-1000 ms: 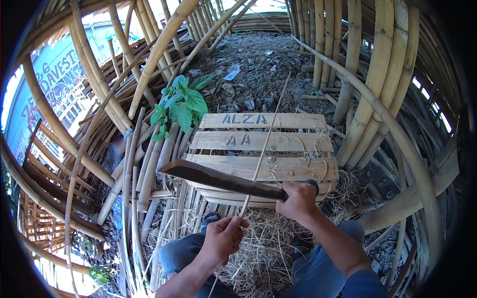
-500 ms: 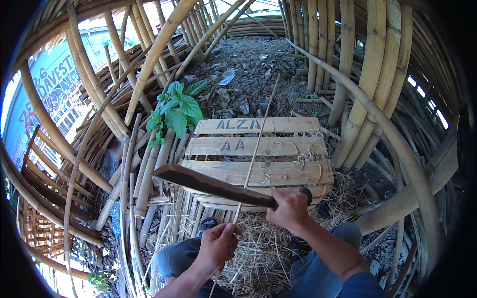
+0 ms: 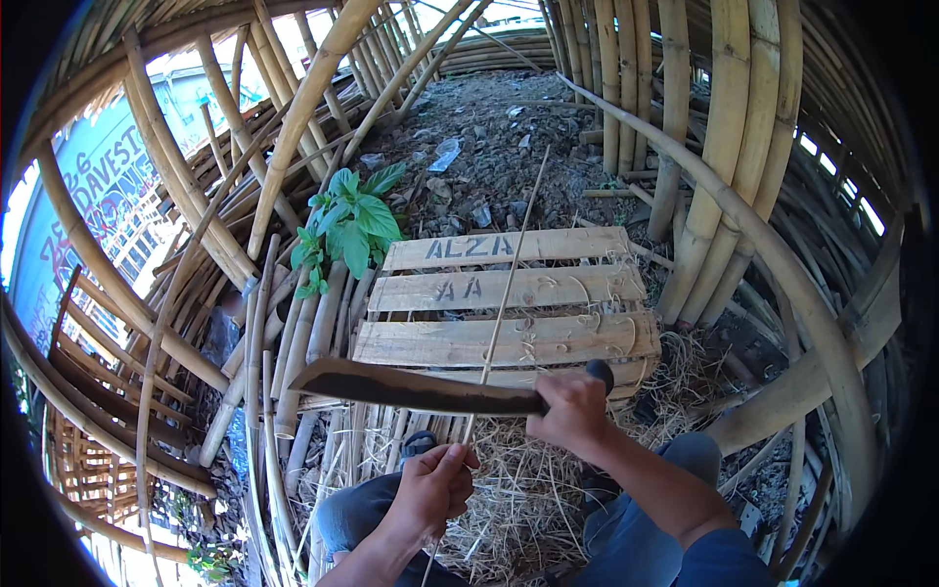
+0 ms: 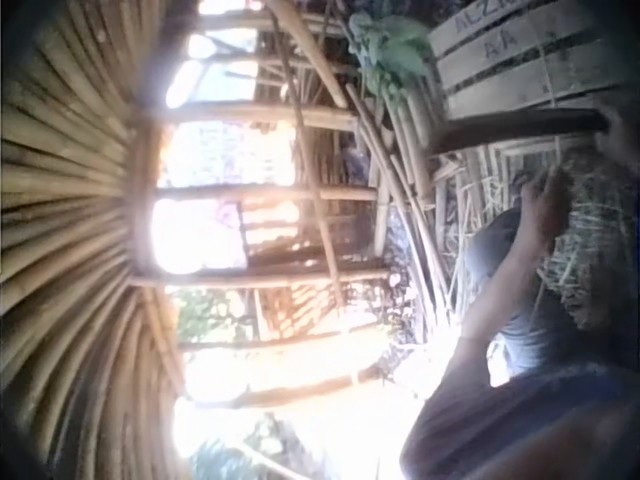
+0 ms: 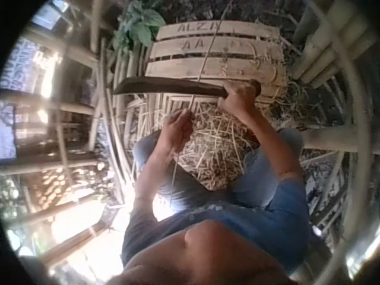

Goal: The person scrapes a bamboo strip using a machete over a wooden crate, sets them down, and gathers bamboo pieces on the ground by hand.

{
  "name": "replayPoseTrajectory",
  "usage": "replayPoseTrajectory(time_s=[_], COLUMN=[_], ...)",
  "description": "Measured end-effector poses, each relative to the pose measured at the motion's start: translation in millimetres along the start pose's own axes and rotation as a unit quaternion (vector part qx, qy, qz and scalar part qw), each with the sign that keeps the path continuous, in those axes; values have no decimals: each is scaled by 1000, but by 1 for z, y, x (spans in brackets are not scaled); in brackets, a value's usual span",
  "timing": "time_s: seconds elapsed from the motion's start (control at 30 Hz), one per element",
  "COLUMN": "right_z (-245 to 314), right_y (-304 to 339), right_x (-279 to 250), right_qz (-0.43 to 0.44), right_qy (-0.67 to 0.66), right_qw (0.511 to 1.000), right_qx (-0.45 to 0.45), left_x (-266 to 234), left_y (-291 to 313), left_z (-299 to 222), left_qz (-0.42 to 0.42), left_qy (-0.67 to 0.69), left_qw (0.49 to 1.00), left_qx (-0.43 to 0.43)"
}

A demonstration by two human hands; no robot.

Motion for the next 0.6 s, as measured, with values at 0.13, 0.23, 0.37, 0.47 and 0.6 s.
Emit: replayPoseTrajectory(time_s=[0.13, 0.23, 0.37, 0.47, 0.6], right_z=[-43, -30, -3, -15, -19], right_y=[2, 8, 5, 0, -5], right_x=[1, -3, -6, -1, 6], right_qz=[-28, -31, -3, -1, 33], right_qy=[69, 43, 2, -2, 34], right_qw=[992, 995, 999, 999, 997], right_qx=[104, 90, 35, 45, 55], left_x=[0, 2, 2, 5, 4], left_y=[1, 2, 5, 5, 4], left_z=[2, 2, 1, -3, -9], left_qz=[3, 4, 18, 18, -19], left_qy=[-7, -14, -9, -15, -27], left_qw=[1000, 1000, 1000, 1000, 999], left_qx=[-12, -19, -22, -3, 14])
Point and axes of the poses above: each hand's wrist, its own y-axis away from the middle knuckle, its own x-axis out of the palm, z = x × y, the point moved 8 cm from there along -y, towards the middle knuckle, and after that the axes turned 13 degrees about -x, right-handed, at the moved point
